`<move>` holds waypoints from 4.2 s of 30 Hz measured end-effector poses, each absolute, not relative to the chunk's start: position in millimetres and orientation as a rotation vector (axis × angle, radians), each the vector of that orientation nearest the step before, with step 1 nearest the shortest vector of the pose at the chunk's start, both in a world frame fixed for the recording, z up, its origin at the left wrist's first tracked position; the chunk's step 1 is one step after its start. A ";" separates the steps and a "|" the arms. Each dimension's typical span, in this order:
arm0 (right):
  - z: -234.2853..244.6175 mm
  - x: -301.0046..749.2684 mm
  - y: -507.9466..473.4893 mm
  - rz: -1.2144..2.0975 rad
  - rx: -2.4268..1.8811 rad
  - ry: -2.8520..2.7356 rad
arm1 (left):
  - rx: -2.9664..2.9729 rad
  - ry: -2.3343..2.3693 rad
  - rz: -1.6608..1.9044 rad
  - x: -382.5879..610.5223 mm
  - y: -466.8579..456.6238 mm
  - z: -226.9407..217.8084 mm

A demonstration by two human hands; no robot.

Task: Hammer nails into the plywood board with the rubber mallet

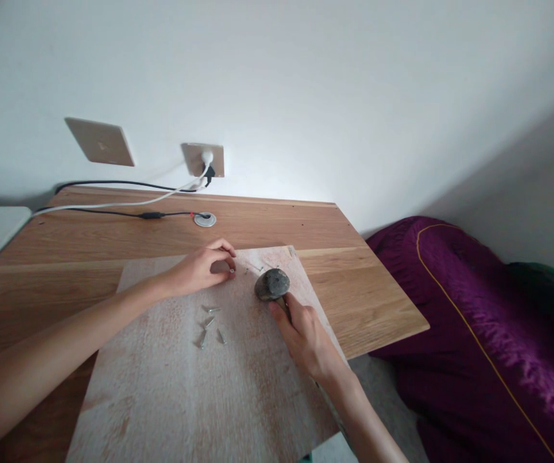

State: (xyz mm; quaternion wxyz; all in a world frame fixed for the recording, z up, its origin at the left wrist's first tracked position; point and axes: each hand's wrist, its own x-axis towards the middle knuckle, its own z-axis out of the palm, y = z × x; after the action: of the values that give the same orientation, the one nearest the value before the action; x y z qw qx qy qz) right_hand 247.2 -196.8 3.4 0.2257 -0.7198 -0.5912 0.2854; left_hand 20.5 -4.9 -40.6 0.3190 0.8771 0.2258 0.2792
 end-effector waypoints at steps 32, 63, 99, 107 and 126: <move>28.8 206.6 -173.3 0.787 -1.955 -1.683 | 2.209 0.525 0.847 20.1 -3.2 -48.7; 21.2 212.1 -184.8 0.863 -1.922 -1.586 | 2.269 0.465 0.818 20.4 -2.0 -51.4; 8.7 216.7 -196.2 0.877 -1.949 -1.722 | 2.257 0.452 0.826 18.9 -4.8 -43.4; 6.8 216.7 -195.5 0.844 -1.880 -1.706 | 2.248 0.471 0.833 20.2 -2.1 -44.9; 44.5 196.2 -144.1 0.803 -1.945 -1.828 | 2.223 0.485 0.800 22.2 -1.6 -51.5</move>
State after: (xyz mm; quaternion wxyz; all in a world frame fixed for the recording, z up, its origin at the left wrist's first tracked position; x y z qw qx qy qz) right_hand 196.2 -144.1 44.5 0.1760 -0.6869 -0.6456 0.2835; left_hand 22.2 -1.6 -51.5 0.3567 0.8611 0.1879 0.3098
